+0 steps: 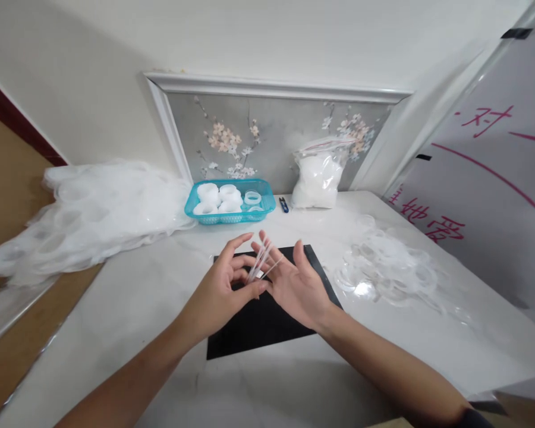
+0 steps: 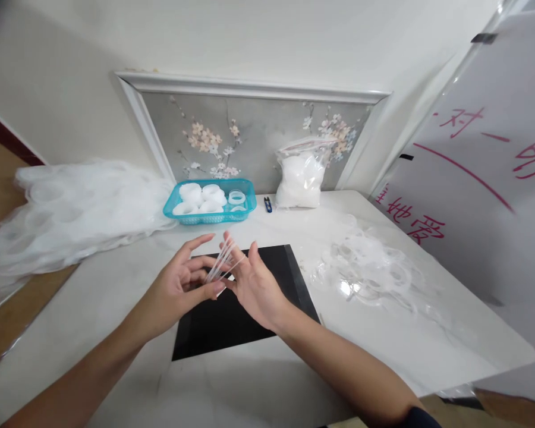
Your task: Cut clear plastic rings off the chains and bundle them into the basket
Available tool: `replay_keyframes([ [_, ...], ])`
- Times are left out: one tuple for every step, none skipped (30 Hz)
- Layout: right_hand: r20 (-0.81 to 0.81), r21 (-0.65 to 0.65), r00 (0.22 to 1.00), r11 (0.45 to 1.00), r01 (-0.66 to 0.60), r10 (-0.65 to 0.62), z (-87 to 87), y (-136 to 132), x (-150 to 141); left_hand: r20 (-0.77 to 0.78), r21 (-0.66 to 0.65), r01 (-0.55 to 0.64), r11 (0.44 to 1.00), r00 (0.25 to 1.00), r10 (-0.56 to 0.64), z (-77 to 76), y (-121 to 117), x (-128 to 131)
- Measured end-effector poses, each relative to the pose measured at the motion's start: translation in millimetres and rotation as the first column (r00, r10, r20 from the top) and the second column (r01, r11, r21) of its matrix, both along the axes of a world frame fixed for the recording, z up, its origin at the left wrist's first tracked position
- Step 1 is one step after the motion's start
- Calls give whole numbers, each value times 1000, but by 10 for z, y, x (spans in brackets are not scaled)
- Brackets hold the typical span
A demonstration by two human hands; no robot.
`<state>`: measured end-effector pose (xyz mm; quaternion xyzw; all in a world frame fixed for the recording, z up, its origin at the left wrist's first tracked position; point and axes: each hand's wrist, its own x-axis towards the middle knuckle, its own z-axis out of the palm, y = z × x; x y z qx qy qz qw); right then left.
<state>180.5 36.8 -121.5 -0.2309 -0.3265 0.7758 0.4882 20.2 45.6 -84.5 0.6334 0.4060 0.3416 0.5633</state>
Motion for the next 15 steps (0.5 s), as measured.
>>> replay_keyframes([
  [-18, 11, 1000, 1000, 25, -24, 13, -9, 6, -26, 31, -14, 999, 1000, 15, 21, -11, 13],
  [-37, 29, 998, 998, 54, -52, 30, -23, 12, -58, 66, -24, 998, 998, 28, 45, -23, 22],
  [-57, 53, 995, 995, 80, -77, 52, -43, 18, -95, 109, -32, 993, 995, 43, 71, -37, 22],
  [-78, 85, 993, 991, 100, -94, 79, -67, 25, -134, 161, -41, 986, 989, 63, 98, -51, 14],
  [-100, 117, 989, 986, 118, -106, 112, -94, 33, -166, 221, -52, 974, 982, 90, 124, -67, -3],
  [-123, 147, 986, 981, 130, -113, 148, -123, 41, -187, 284, -64, 957, 975, 121, 148, -84, -28],
  [-144, 169, 983, 976, 135, -111, 186, -154, 49, -199, 342, -68, 937, 969, 143, 169, -102, -60],
  [-160, 186, 982, 974, 132, -102, 222, -185, 57, -206, 393, -67, 917, 966, 158, 188, -121, -94],
  [-171, 198, 981, 972, 125, -92, 256, -215, 62, -213, 432, -61, 900, 962, 168, 204, -141, -129],
  [-178, 205, 981, 972, 116, -79, 284, -245, 66, -217, 464, -59, 884, 960, 179, 218, -161, -162],
  [-182, 210, 981, 972, 104, -65, 306, -273, 67, -220, 491, -62, 869, 956, 192, 232, -182, -189],
  [-185, 214, 981, 973, 92, -52, 322, -300, 67, -227, 510, -64, 858, 952, 206, 245, -204, -211],
  [-190, 220, 981, 972, 80, -38, 333, -325, 65, -236, 527, -66, 848, 947, 220, 259, -226, -225],
  [-197, 227, 980, 971, 70, -25, 340, -349, 62, -241, 543, -68, 837, 942, 233, 272, -248, -234],
  [-205, 236, 979, 970, 61, -12, 345, -370, 58, -243, 558, -73, 826, 938, 247, 284, -270, -237],
])
